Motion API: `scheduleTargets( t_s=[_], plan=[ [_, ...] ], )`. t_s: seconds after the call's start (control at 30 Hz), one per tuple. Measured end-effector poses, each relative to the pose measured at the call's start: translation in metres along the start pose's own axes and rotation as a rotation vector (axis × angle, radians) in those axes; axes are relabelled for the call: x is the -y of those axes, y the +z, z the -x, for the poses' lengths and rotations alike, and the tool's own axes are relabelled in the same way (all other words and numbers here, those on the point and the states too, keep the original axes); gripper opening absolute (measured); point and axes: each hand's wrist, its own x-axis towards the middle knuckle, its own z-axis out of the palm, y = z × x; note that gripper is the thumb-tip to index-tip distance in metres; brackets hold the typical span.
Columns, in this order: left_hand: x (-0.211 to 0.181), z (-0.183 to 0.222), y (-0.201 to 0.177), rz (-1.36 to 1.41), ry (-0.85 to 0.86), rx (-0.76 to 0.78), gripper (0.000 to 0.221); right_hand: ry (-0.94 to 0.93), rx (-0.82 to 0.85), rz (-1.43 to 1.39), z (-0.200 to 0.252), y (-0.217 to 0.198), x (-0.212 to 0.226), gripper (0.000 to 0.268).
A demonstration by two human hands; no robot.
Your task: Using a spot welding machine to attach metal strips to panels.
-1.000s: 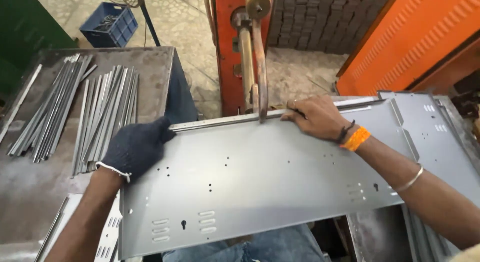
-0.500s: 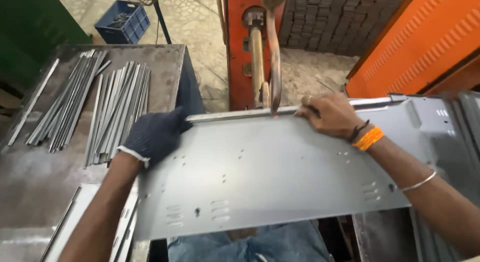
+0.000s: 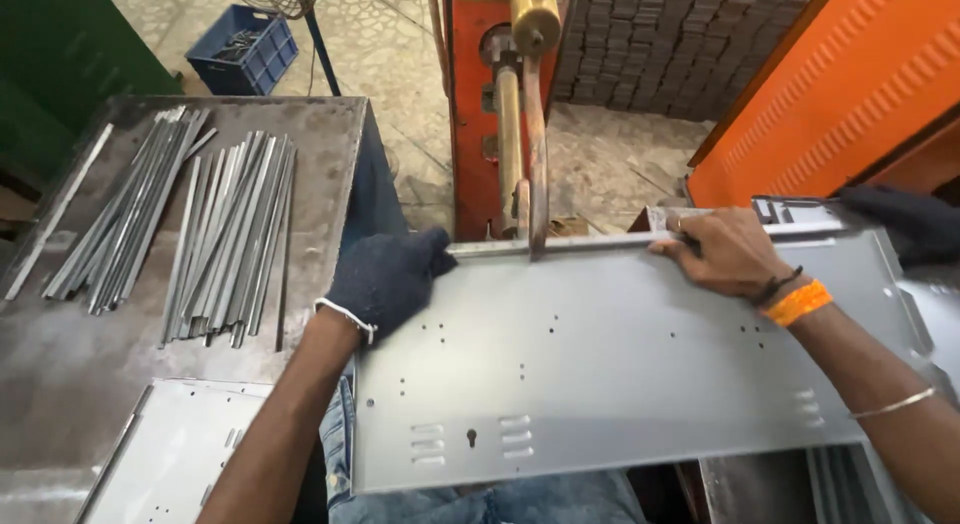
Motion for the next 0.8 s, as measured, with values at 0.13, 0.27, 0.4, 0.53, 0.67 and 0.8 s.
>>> scheduleTargets(
  t_s=[0.13,0.27,0.4,0.53,0.67,0.8],
  plan=[
    [-0.004,0.003,-0.004,0.057,-0.028,0.009,0.024,0.0,0.018,0.016,-0.001,0.002,-0.002,0.048],
    [-0.027,0.003,-0.017,0.23,0.056,-0.211,0.026,0.097,0.104,0.093,0.003,0.0,-0.023,0.056],
    [-0.045,-0.023,0.015,0.586,0.032,-0.23,0.038,0.191,0.163,0.17,0.014,-0.016,-0.067,0.064],
    [-0.062,-0.035,0.049,0.435,0.018,-0.29,0.04,0.198,0.194,0.218,0.03,-0.007,-0.098,0.068],
    [-0.056,-0.033,0.054,0.739,0.001,-0.308,0.04,0.181,0.199,0.242,0.029,-0.01,-0.094,0.069],
    [-0.059,-0.039,0.046,0.622,0.105,-0.364,0.027,0.162,0.158,0.231,0.024,-0.008,-0.103,0.066]
  ],
)
